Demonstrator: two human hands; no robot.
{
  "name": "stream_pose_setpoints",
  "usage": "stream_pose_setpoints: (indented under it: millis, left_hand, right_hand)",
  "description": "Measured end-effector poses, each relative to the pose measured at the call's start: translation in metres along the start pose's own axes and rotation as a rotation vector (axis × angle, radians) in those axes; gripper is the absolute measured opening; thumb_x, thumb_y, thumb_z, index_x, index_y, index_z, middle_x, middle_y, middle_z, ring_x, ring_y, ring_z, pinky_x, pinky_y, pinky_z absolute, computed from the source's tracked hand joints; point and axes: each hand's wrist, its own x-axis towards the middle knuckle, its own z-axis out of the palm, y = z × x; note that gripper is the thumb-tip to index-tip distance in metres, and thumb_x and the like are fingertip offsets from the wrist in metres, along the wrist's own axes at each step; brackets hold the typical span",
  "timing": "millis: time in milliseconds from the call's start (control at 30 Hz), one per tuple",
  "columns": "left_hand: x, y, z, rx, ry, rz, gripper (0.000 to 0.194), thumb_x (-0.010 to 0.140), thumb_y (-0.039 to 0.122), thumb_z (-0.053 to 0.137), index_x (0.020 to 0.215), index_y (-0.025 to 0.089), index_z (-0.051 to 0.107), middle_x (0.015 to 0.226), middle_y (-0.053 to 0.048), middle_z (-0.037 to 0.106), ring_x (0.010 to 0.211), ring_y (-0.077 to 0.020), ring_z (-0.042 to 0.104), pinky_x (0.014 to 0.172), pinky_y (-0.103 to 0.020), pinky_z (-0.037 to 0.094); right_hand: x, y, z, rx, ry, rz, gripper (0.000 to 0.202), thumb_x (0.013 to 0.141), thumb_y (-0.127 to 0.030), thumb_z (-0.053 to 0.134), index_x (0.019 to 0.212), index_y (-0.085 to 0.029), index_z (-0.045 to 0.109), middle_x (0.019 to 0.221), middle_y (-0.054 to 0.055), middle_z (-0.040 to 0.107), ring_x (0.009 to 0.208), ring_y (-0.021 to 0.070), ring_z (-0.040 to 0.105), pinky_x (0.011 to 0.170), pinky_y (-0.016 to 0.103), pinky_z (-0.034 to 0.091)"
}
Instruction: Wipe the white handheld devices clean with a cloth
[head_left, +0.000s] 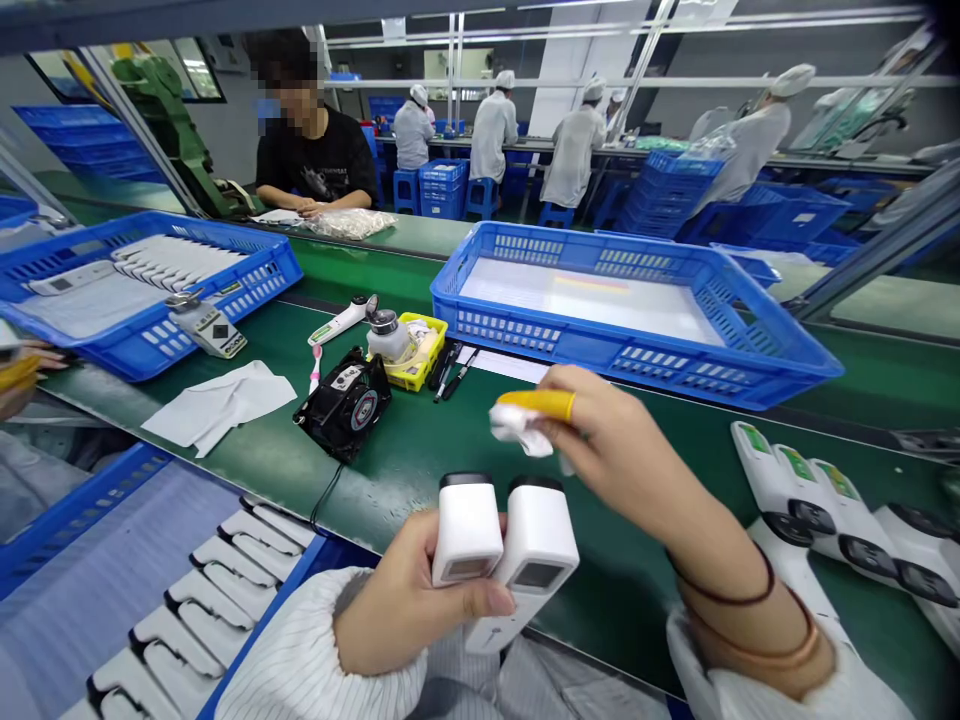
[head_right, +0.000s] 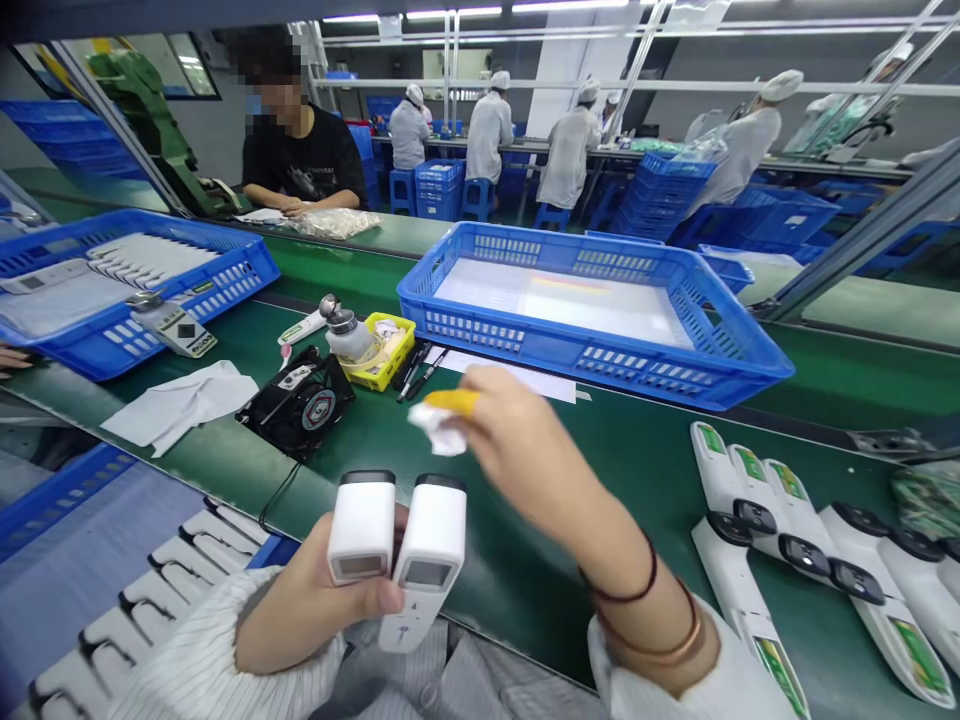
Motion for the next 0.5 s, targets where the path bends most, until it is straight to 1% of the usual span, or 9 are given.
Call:
stream_pose_setpoints:
  millis: [67, 100, 167, 200, 233, 300, 367, 400, 500]
  left_hand:
    - [-0.005, 0.001, 0.0, -0.039, 0.013, -0.009, 0.047, 0.062, 0.037, 0.087, 0.098, 0.015, 0.065, 0.087, -0.007, 0.069, 0.076, -0.0195, 0.062, 0.067, -0.028, 0.05]
    - [-0.006, 0.002, 0.0, -0.045, 0.032, -0.009, 0.048, 0.063, 0.038, 0.086, 0.099, 0.014, 0.064, 0.088, -0.008, 0.07, 0.079, -0.0212, 0.063, 0.069, -0.029, 0.05]
    - [-0.007, 0.003, 0.0, -0.036, 0.089, 0.009, 0.051, 0.065, 0.039, 0.085, 0.103, 0.014, 0.063, 0.092, -0.01, 0.071, 0.084, -0.0244, 0.064, 0.073, -0.033, 0.052]
    - [-0.006, 0.004, 0.0, -0.023, 0.116, 0.022, 0.052, 0.065, 0.04, 0.085, 0.104, 0.014, 0.063, 0.094, -0.01, 0.071, 0.085, -0.0256, 0.065, 0.074, -0.034, 0.052]
    - [-0.004, 0.003, 0.0, -0.007, 0.139, 0.034, 0.053, 0.066, 0.041, 0.084, 0.105, 0.013, 0.062, 0.094, -0.012, 0.071, 0.086, -0.0266, 0.065, 0.075, -0.035, 0.053]
    - [0.002, 0.002, 0.0, 0.017, 0.198, 0.076, 0.053, 0.066, 0.043, 0.083, 0.104, 0.013, 0.062, 0.094, -0.012, 0.072, 0.086, -0.0265, 0.066, 0.075, -0.034, 0.054]
    - [0.008, -0.001, 0.004, 0.032, 0.235, 0.136, 0.05, 0.067, 0.043, 0.082, 0.103, 0.014, 0.063, 0.094, -0.011, 0.072, 0.085, -0.0244, 0.066, 0.074, -0.031, 0.054]
    - [0.01, -0.002, 0.007, 0.039, 0.246, 0.169, 0.048, 0.069, 0.043, 0.081, 0.103, 0.015, 0.063, 0.095, -0.01, 0.072, 0.085, -0.0234, 0.066, 0.074, -0.029, 0.054]
    - [0.016, -0.004, 0.018, 0.102, 0.264, 0.246, 0.04, 0.073, 0.043, 0.077, 0.099, 0.015, 0.065, 0.096, -0.008, 0.068, 0.086, -0.0209, 0.064, 0.076, -0.027, 0.053]
  right_hand:
    - [-0.009, 0.033, 0.002, -0.18, 0.019, 0.213, 0.026, 0.093, -0.016, 0.039, 0.09, -0.012, 0.064, 0.086, 0.011, 0.054, 0.078, 0.0249, 0.055, 0.068, 0.038, 0.047]
    - [-0.015, 0.045, 0.002, -0.235, 0.031, 0.299, 0.028, 0.092, -0.017, 0.036, 0.098, -0.011, 0.063, 0.098, 0.015, 0.056, 0.088, 0.0289, 0.056, 0.075, 0.043, 0.048]
    - [-0.03, 0.052, 0.002, -0.234, 0.104, 0.409, 0.034, 0.093, -0.021, 0.035, 0.119, -0.009, 0.055, 0.123, 0.02, 0.05, 0.112, 0.034, 0.051, 0.093, 0.05, 0.044]
    - [-0.038, 0.047, 0.004, -0.154, 0.14, 0.438, 0.036, 0.095, -0.025, 0.036, 0.125, -0.012, 0.051, 0.13, 0.019, 0.048, 0.119, 0.0328, 0.048, 0.098, 0.049, 0.041]
    - [-0.046, 0.037, 0.006, -0.016, 0.142, 0.456, 0.035, 0.097, -0.031, 0.038, 0.126, -0.016, 0.05, 0.13, 0.015, 0.05, 0.12, 0.03, 0.048, 0.1, 0.047, 0.041]
    - [-0.06, 0.011, 0.015, 0.381, 0.024, 0.471, 0.033, 0.097, -0.043, 0.043, 0.12, -0.022, 0.054, 0.116, 0.008, 0.061, 0.109, 0.0241, 0.057, 0.094, 0.04, 0.048]
    - [-0.069, -0.016, 0.03, 0.776, -0.111, 0.502, 0.036, 0.092, -0.052, 0.051, 0.112, -0.023, 0.056, 0.106, 0.007, 0.065, 0.097, 0.0215, 0.062, 0.086, 0.036, 0.052]
    - [-0.071, -0.027, 0.038, 0.915, -0.119, 0.537, 0.04, 0.089, -0.055, 0.057, 0.111, -0.022, 0.056, 0.106, 0.007, 0.065, 0.097, 0.0216, 0.063, 0.085, 0.035, 0.053]
    - [-0.072, -0.045, 0.061, 1.143, 0.01, 0.655, 0.055, 0.078, -0.058, 0.069, 0.115, -0.022, 0.053, 0.115, 0.008, 0.062, 0.106, 0.0229, 0.059, 0.09, 0.034, 0.05]
